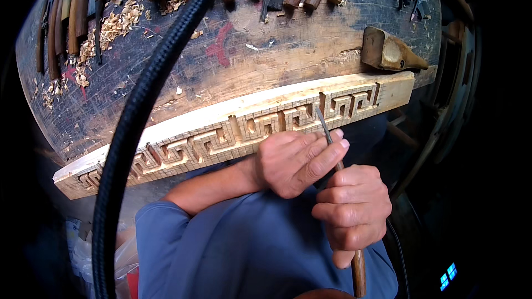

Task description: The person carves a geometric pattern into a wooden board using a chisel and a wooden mallet.

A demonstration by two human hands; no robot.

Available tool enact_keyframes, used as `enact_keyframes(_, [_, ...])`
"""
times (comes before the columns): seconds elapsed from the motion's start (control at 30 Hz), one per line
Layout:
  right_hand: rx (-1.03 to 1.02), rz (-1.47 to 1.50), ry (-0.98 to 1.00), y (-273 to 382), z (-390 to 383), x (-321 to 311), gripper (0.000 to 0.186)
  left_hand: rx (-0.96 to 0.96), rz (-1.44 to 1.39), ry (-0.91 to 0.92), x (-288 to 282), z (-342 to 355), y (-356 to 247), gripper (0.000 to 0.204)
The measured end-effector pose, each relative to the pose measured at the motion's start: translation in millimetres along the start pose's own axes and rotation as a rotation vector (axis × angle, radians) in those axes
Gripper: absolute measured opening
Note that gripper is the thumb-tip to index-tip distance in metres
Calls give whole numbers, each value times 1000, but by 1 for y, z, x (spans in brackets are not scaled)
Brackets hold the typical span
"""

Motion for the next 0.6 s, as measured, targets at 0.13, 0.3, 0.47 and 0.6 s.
enact_keyframes(0.13, [79, -34, -98, 17, -16, -5, 68, 50, 17, 157, 14, -3, -9, 40])
enact_keyframes(0.3, [95, -15, 3, 24, -19, -6, 65, 86, 0, 255, 21, -3, -12, 41])
enact_keyframes(0.47, [94, -38, -183, 33, -33, -25, 65, 23, -39, 266, 34, 12, -21, 41])
enact_keyframes(0.6, [86, -37, -332, 32, -43, -45, 68, 5, -72, 288, 52, 11, -20, 42])
Point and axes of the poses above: each hand's wrist, its own z-axis towards the middle knuckle, its own x-axis out of the palm, y = z × x, the point moved 10 cm from there along z, towards the middle knuckle, and after that the axes turned 5 degrees about y, right-handed, at the moved point
